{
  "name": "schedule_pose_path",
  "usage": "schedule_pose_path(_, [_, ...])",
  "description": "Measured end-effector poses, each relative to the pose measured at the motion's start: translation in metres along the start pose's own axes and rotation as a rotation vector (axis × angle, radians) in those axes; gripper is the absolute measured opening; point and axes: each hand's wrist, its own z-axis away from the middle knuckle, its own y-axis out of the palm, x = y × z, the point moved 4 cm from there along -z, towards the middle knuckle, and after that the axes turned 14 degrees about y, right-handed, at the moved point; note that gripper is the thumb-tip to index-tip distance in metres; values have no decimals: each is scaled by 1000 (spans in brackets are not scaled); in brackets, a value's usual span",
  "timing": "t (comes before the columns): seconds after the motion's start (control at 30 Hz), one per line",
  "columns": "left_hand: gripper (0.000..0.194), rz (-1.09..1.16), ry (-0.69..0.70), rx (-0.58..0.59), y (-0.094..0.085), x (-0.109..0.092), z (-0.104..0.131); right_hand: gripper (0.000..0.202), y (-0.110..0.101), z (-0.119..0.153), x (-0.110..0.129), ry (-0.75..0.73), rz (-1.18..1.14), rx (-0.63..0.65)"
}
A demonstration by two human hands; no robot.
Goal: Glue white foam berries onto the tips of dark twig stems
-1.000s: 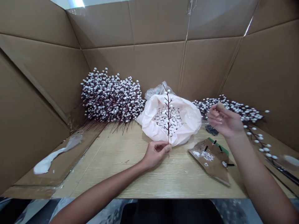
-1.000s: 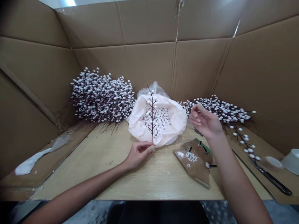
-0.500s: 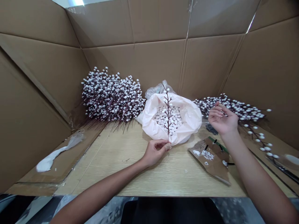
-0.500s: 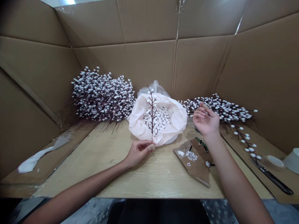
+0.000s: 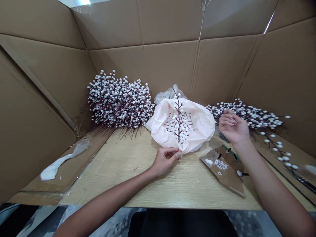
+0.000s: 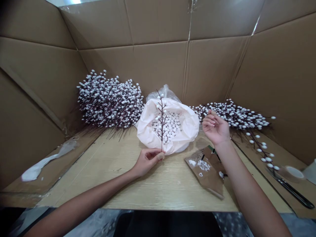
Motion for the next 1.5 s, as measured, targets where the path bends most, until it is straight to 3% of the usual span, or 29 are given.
schedule_pose_path(0.3, [33,-18,3,4,-1,-1,-1,22,-6,-4,2,39,121,-20])
schedule_pose_path(0.63, [33,-14,6,14,-1,-1,0,21,-5,-2,-5,29,8,-119])
schedule_pose_path(1.5, [35,-36,10,14,-2,-1,-1,14,-10,-4,-3,75,176,-59])
